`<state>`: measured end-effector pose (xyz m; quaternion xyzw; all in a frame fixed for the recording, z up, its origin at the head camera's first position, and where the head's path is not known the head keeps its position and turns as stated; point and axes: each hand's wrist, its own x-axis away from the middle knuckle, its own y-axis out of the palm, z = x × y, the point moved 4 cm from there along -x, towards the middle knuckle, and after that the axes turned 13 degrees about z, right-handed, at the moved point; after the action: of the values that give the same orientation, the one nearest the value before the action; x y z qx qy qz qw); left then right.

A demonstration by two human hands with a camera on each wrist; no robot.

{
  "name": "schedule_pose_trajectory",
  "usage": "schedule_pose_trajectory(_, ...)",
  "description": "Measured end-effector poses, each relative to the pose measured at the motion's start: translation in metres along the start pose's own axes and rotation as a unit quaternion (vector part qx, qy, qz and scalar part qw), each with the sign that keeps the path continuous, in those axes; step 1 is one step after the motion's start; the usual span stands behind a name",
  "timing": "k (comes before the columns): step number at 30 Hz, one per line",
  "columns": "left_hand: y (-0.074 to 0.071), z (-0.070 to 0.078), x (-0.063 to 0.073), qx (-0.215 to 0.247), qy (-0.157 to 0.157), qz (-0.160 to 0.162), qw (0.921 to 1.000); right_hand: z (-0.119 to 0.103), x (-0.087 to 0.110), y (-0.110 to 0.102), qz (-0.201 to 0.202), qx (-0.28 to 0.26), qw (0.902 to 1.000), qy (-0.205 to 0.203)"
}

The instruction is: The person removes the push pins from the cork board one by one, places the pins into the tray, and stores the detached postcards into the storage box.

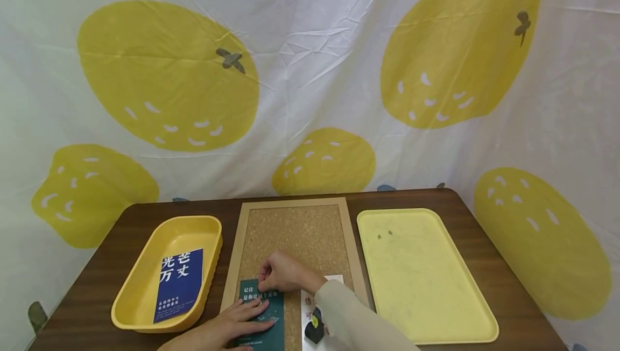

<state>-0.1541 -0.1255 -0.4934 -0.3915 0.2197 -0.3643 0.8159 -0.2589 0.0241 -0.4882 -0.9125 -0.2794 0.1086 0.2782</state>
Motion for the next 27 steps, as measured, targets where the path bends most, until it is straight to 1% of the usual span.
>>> schedule_pose_trajectory(4,0.0002,-0.0003,0.0004,0.004,-0.007,-0.002,1.0000,0.0007,-0.0001,0.0003,0.001,-0.005,1.0000,-0.001)
schedule_pose_trajectory(10,0.0002,-0.0023,0.0007,0.018,-0.025,-0.015,0.9994,0.0048,0.0005,0.0003,0.008,-0.029,0.9991,0.030)
schedule_pose_trajectory(13,0.0007,-0.0028,0.0006,0.021,-0.027,-0.016,0.9993,0.0053,0.0010,0.0002,0.011,-0.037,0.9987,0.033)
schedule_pose_trajectory(20,0.0008,-0.0028,0.0010,0.022,-0.021,-0.010,0.9995,0.0036,0.0012,-0.0014,0.014,-0.035,0.9988,0.031)
schedule_pose_trajectory(27,-0.0007,-0.0016,0.0007,0.036,-0.032,-0.014,0.9988,0.0029,0.0018,-0.0032,0.014,-0.047,0.9980,0.039)
